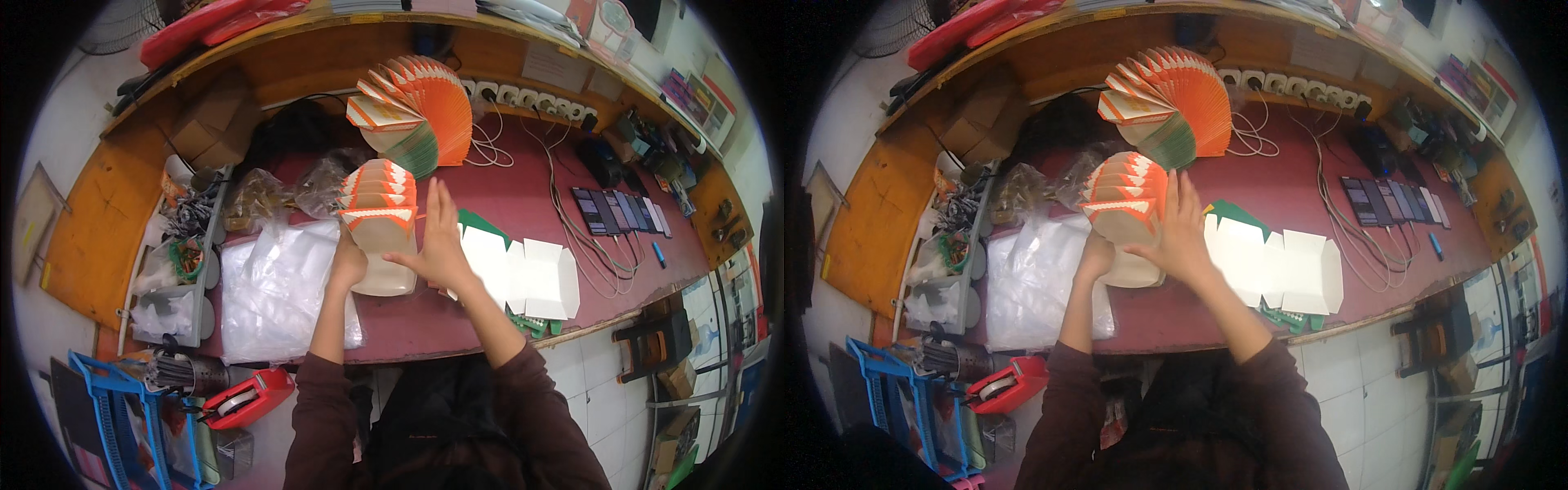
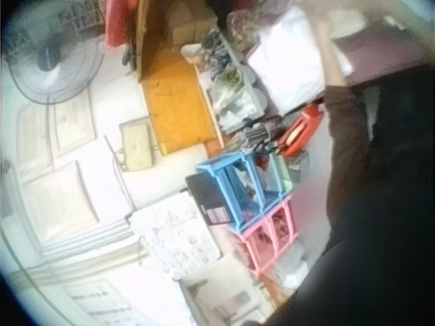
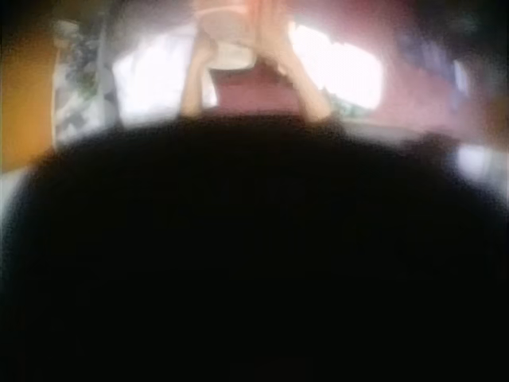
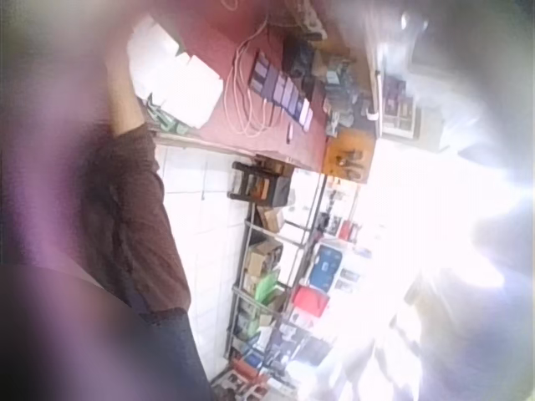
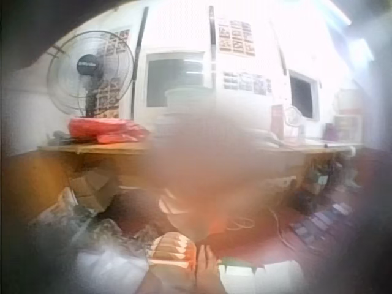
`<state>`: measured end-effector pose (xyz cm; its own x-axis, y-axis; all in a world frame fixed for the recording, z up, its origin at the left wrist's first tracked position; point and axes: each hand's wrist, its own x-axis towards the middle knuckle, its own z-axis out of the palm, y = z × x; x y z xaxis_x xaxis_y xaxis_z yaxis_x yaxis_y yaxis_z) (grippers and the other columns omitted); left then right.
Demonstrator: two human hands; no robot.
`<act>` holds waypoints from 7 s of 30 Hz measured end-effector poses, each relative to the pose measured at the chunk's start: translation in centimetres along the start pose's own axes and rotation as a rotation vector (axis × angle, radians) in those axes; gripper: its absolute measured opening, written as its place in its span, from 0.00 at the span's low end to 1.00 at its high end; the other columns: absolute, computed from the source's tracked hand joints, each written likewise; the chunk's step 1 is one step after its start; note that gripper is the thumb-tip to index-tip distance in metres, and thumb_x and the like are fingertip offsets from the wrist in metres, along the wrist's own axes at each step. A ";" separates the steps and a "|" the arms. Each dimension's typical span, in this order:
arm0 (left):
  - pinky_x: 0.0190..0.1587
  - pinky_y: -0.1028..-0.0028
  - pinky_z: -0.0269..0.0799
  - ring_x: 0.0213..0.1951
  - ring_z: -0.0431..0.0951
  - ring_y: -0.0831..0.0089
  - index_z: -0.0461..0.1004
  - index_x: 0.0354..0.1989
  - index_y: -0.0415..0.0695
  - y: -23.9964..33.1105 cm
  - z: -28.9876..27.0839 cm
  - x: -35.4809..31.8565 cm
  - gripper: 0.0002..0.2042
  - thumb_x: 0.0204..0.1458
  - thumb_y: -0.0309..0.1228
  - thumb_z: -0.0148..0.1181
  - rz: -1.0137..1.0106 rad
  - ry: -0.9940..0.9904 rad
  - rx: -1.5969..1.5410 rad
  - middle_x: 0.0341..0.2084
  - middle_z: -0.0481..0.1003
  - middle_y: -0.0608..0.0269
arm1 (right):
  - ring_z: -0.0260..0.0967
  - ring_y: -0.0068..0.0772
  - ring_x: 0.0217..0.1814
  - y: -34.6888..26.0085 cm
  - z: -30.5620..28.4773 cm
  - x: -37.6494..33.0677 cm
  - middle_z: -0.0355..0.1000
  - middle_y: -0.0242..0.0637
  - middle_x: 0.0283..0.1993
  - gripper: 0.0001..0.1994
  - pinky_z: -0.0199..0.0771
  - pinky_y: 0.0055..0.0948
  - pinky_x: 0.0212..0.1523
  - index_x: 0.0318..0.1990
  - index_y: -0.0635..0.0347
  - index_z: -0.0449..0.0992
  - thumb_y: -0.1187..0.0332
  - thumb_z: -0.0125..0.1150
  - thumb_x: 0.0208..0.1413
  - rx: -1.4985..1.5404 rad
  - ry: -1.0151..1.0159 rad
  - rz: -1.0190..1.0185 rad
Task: The person folds flat, pre-printed paperboard blanks into small rectangular boxes at a workbench. They fold the side flaps, tuck the tabs, and stack the finished boxes on the left side of the table.
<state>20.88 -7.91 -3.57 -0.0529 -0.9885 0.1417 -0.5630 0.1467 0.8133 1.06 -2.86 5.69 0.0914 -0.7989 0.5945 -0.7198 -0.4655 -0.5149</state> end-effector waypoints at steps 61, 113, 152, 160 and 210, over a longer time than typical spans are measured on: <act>0.57 0.61 0.63 0.55 0.66 0.51 0.65 0.52 0.35 0.6 -2.6 -17.6 0.19 0.52 0.27 0.58 -0.562 0.046 -0.427 0.55 0.64 0.46 | 0.65 0.25 0.55 -1.5 1.5 -4.6 0.69 0.38 0.54 0.26 0.64 0.28 0.57 0.58 0.67 0.64 0.73 0.64 0.51 1.542 -0.285 0.459; 0.54 0.64 0.67 0.55 0.68 0.60 0.65 0.50 0.37 5.7 -1.5 -16.5 0.21 0.46 0.26 0.62 -0.274 -0.253 -0.963 0.54 0.64 0.50 | 0.64 0.42 0.51 -1.5 -4.5 -13.8 0.65 0.45 0.50 0.46 0.63 0.36 0.51 0.59 0.64 0.59 0.41 0.68 0.38 0.917 -0.196 0.037; 0.28 0.68 0.76 0.38 0.77 0.58 0.70 0.38 0.39 7.6 4.8 -11.1 0.16 0.45 0.37 0.61 0.318 0.030 0.615 0.33 0.72 0.54 | 0.50 0.50 0.68 -1.2 3.3 0.3 0.50 0.52 0.65 0.49 0.57 0.41 0.62 0.64 0.62 0.50 0.59 0.74 0.35 0.370 0.069 -0.056; 0.36 0.63 0.77 0.45 0.75 0.51 0.66 0.41 0.37 6.3 5.5 -11.5 0.17 0.51 0.38 0.57 0.401 -0.031 0.732 0.36 0.69 0.51 | 0.60 0.41 0.59 1.3 8.2 6.8 0.62 0.42 0.55 0.31 0.63 0.40 0.53 0.56 0.58 0.62 0.63 0.67 0.44 0.098 0.233 0.052; 0.62 0.49 0.51 0.62 0.56 0.45 0.67 0.56 0.44 15.2 18.6 -8.9 0.29 0.54 0.54 0.50 0.424 -0.517 0.334 0.63 0.56 0.50 | 0.71 0.44 0.44 15.7 -17.4 -14.2 0.73 0.45 0.41 0.10 0.68 0.42 0.40 0.40 0.63 0.68 0.66 0.53 0.57 -0.047 0.382 0.828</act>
<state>-2.55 2.48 -2.96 -0.6562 -0.7526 0.0548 -0.6239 0.5820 0.5216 -23.53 7.77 -0.08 -0.6946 -0.6866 0.2147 -0.4822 0.2228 -0.8473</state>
